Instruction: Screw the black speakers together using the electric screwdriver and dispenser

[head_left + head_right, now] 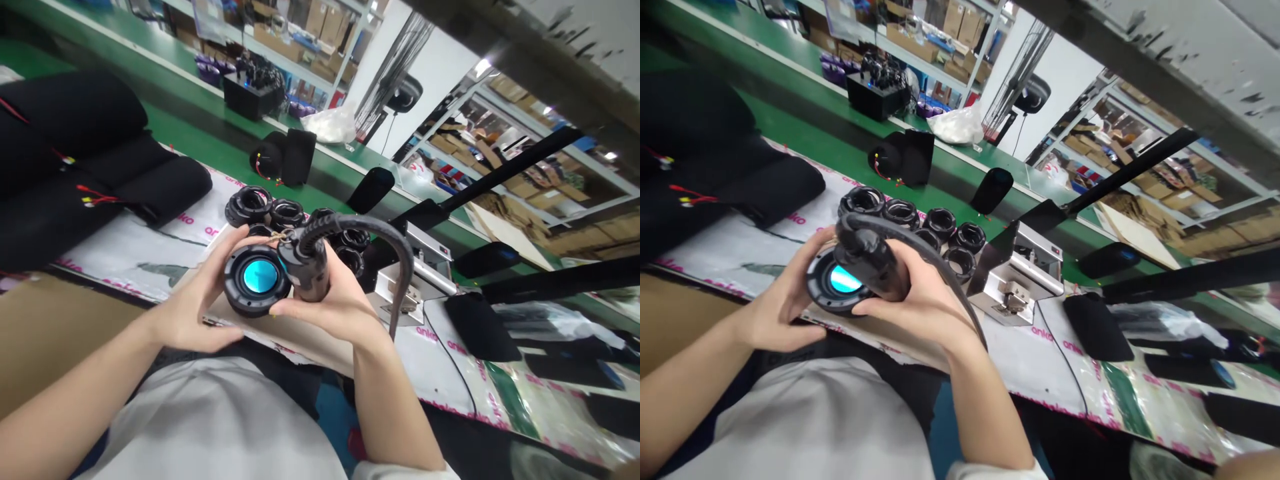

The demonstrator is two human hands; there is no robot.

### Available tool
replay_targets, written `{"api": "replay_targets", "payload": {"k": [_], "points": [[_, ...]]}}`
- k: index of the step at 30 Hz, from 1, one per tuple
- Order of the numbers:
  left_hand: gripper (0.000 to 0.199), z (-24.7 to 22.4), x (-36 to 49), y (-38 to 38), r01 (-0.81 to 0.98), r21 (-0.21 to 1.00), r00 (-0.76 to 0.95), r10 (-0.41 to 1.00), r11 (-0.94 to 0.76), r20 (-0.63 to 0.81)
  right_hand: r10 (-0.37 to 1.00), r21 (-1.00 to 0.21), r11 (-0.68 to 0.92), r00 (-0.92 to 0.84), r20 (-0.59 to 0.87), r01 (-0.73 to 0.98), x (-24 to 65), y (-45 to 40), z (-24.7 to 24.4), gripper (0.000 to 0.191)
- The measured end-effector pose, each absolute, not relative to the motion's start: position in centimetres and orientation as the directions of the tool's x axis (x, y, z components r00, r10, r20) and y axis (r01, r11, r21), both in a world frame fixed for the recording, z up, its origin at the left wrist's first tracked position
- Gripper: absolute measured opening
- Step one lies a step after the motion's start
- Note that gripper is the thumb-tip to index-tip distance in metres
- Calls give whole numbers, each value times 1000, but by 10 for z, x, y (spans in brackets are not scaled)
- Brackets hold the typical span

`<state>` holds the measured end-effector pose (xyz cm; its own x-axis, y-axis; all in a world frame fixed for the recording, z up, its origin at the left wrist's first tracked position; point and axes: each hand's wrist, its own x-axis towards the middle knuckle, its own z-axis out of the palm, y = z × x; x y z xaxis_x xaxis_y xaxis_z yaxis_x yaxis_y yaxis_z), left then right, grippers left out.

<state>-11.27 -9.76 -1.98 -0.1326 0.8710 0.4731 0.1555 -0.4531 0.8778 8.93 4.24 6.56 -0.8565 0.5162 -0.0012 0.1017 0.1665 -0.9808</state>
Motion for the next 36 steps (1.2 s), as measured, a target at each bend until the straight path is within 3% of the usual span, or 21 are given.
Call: {"api": "replay_targets", "payload": {"k": [2, 5, 8, 14, 17, 21, 28, 36], "points": [[130, -20, -99, -103, 202, 901, -253, 869, -383, 426, 502, -980, 178, -865, 13, 88, 91, 43, 65, 79], [127, -21, -88, -103, 187, 922, -364, 848, -338, 384, 453, -986, 164, -889, 64, 13, 91, 48, 67, 73], [124, -22, -89, -100, 200, 917, -349, 850, -344, 395, 421, -991, 136, -904, 70, -14, 90, 50, 68, 69], [118, -21, -96, -97, 161, 913, -322, 854, -376, 408, 478, -967, 225, -878, 2, 120, 91, 48, 73, 77], [115, -23, -97, -96, 133, 922, -328, 862, -363, 387, 449, -970, 229, -893, 31, 82, 89, 48, 75, 74], [113, -24, -97, -95, 147, 912, -343, 845, -383, 410, 418, -985, 170, -906, 68, 5, 84, 48, 72, 84], [119, -21, -95, -95, 79, 940, -393, 856, -333, 336, 561, -989, 132, -817, 134, -72, 84, 45, 80, 75], [116, -20, -98, -92, 114, 919, -359, 846, -378, 393, 469, -954, 281, -882, 41, 106, 83, 52, 77, 79]]}}
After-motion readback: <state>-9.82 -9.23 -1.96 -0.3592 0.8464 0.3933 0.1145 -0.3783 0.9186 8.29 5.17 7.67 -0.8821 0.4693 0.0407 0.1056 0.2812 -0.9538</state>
